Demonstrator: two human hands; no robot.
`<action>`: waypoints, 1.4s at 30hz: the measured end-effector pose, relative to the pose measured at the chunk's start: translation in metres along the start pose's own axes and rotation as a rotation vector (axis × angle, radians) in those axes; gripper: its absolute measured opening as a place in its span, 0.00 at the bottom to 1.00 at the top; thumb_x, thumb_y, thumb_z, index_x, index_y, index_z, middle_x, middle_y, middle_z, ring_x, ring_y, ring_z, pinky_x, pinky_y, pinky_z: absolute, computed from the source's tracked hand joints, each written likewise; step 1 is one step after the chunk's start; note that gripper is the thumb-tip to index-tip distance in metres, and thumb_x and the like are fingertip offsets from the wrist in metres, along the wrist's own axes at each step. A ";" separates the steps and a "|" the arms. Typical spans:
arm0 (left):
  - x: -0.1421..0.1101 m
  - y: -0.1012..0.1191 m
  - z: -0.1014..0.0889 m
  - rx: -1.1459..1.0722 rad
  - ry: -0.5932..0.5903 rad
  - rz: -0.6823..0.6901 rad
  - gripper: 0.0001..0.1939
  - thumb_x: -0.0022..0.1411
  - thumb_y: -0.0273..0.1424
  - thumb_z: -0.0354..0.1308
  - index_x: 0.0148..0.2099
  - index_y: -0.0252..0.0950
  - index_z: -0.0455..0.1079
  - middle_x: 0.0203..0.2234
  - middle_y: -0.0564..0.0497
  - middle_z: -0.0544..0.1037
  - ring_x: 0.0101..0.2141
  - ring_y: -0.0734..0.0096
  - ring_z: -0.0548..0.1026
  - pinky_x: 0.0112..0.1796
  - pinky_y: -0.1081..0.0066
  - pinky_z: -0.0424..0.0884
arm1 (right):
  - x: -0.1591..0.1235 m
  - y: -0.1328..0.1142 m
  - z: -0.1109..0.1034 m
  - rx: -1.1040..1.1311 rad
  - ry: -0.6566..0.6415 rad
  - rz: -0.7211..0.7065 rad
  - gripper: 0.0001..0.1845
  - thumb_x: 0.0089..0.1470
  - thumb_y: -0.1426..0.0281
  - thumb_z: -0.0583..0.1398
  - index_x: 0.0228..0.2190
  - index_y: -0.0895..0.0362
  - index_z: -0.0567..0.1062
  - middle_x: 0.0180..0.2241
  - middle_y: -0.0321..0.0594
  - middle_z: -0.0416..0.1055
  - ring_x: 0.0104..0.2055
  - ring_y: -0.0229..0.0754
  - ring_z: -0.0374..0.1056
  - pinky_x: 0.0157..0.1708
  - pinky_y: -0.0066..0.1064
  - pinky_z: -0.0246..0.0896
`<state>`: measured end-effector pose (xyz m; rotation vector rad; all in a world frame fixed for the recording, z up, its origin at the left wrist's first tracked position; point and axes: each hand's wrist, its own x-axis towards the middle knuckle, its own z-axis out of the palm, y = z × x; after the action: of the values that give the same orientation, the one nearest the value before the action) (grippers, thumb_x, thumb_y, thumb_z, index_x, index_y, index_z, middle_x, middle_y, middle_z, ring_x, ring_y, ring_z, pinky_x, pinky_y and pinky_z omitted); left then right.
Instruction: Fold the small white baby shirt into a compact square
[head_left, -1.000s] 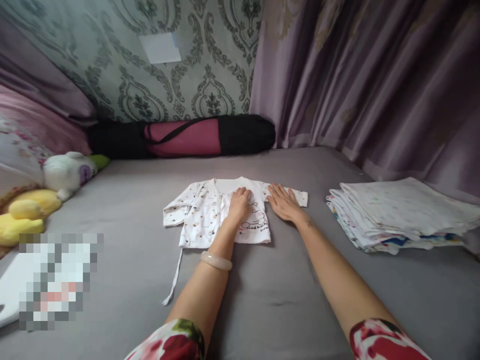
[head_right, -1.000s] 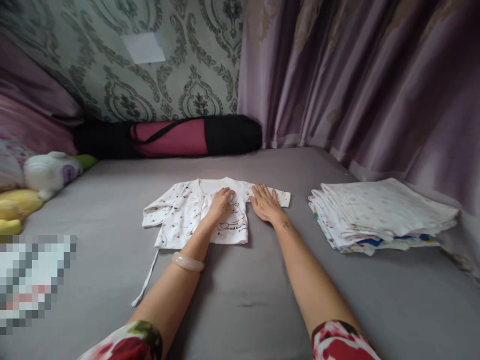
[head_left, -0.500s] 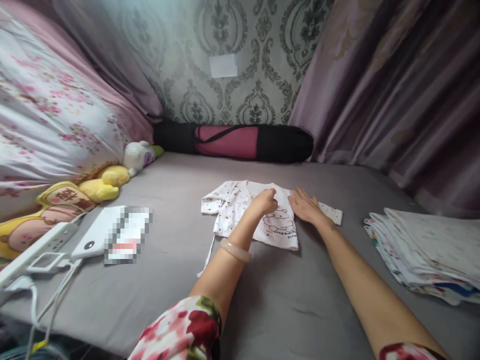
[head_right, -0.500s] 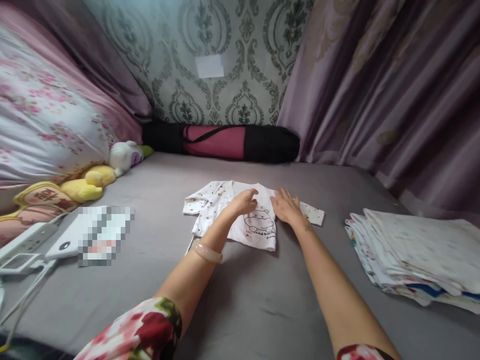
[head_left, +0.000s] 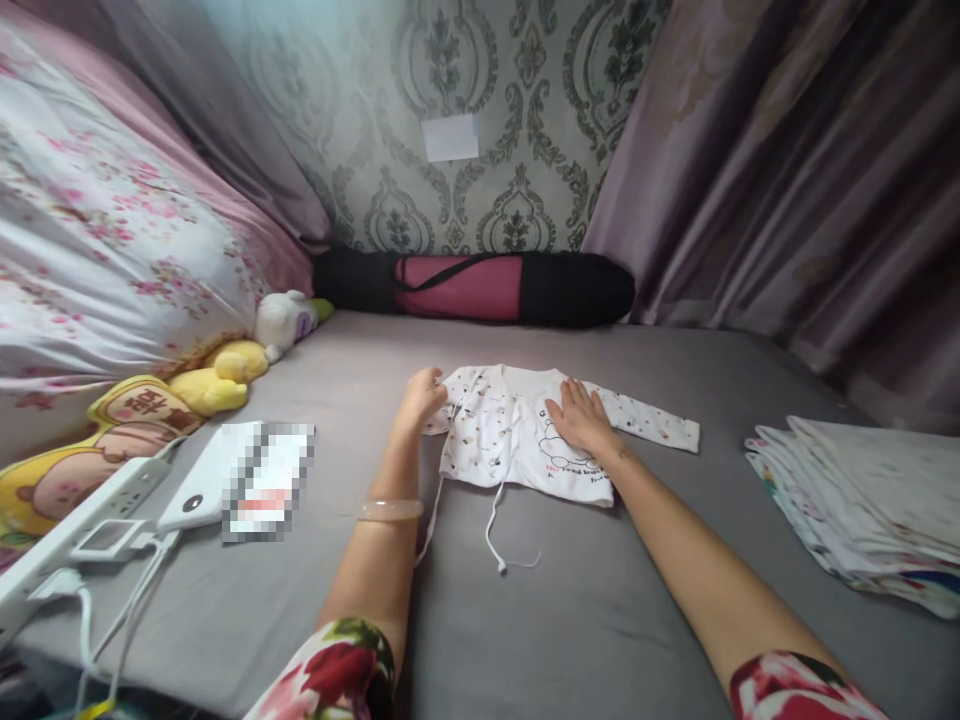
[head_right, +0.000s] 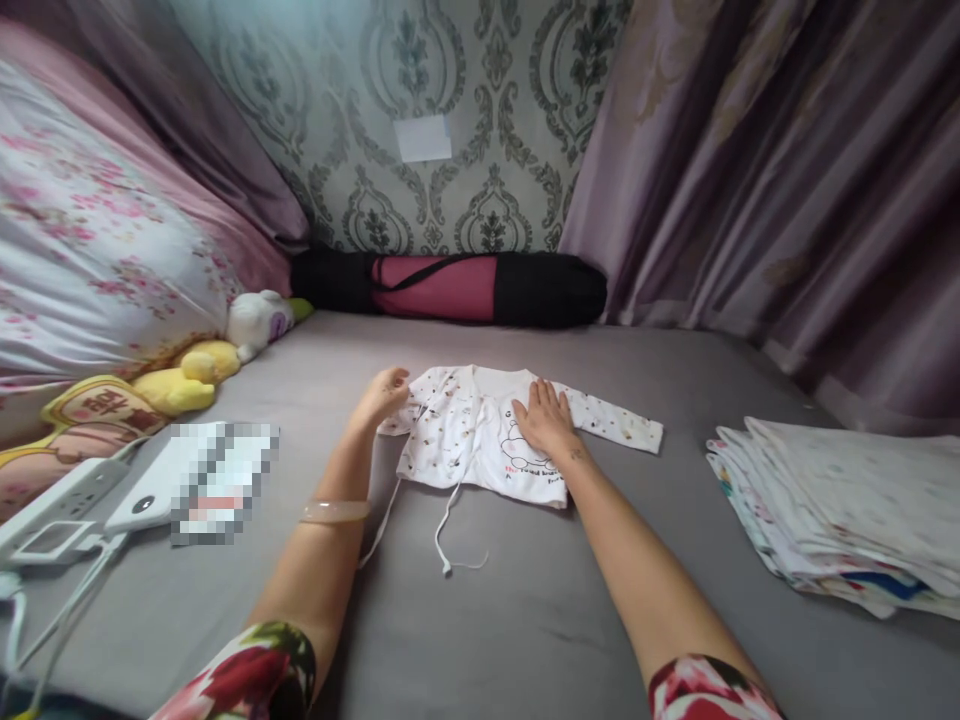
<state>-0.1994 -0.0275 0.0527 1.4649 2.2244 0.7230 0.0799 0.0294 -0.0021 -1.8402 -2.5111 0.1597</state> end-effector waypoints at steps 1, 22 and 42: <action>0.004 -0.008 -0.001 0.018 -0.002 -0.054 0.24 0.55 0.22 0.53 0.55 0.33 0.68 0.50 0.40 0.74 0.50 0.59 0.73 0.45 0.69 0.70 | 0.001 0.000 -0.001 -0.001 -0.008 -0.002 0.37 0.66 0.57 0.39 0.65 0.71 0.48 0.67 0.53 0.40 0.68 0.49 0.34 0.65 0.46 0.29; 0.009 -0.043 -0.001 0.046 -0.156 -0.231 0.14 0.49 0.30 0.62 0.41 0.36 0.69 0.29 0.49 0.77 0.34 0.64 0.76 0.29 0.74 0.67 | 0.042 -0.132 -0.009 0.191 -0.092 -0.204 0.31 0.66 0.64 0.41 0.65 0.69 0.49 0.67 0.52 0.39 0.69 0.49 0.34 0.65 0.43 0.32; 0.002 -0.050 -0.009 0.270 0.358 -0.336 0.16 0.61 0.21 0.46 0.46 0.34 0.72 0.46 0.36 0.72 0.49 0.49 0.68 0.47 0.56 0.62 | 0.041 -0.126 0.020 0.106 0.111 -0.177 0.30 0.67 0.63 0.42 0.64 0.67 0.54 0.66 0.47 0.44 0.68 0.46 0.36 0.65 0.42 0.28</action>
<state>-0.2413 -0.0433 0.0293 1.0869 2.8454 0.6301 -0.0540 0.0291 -0.0111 -1.5365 -2.5201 0.1772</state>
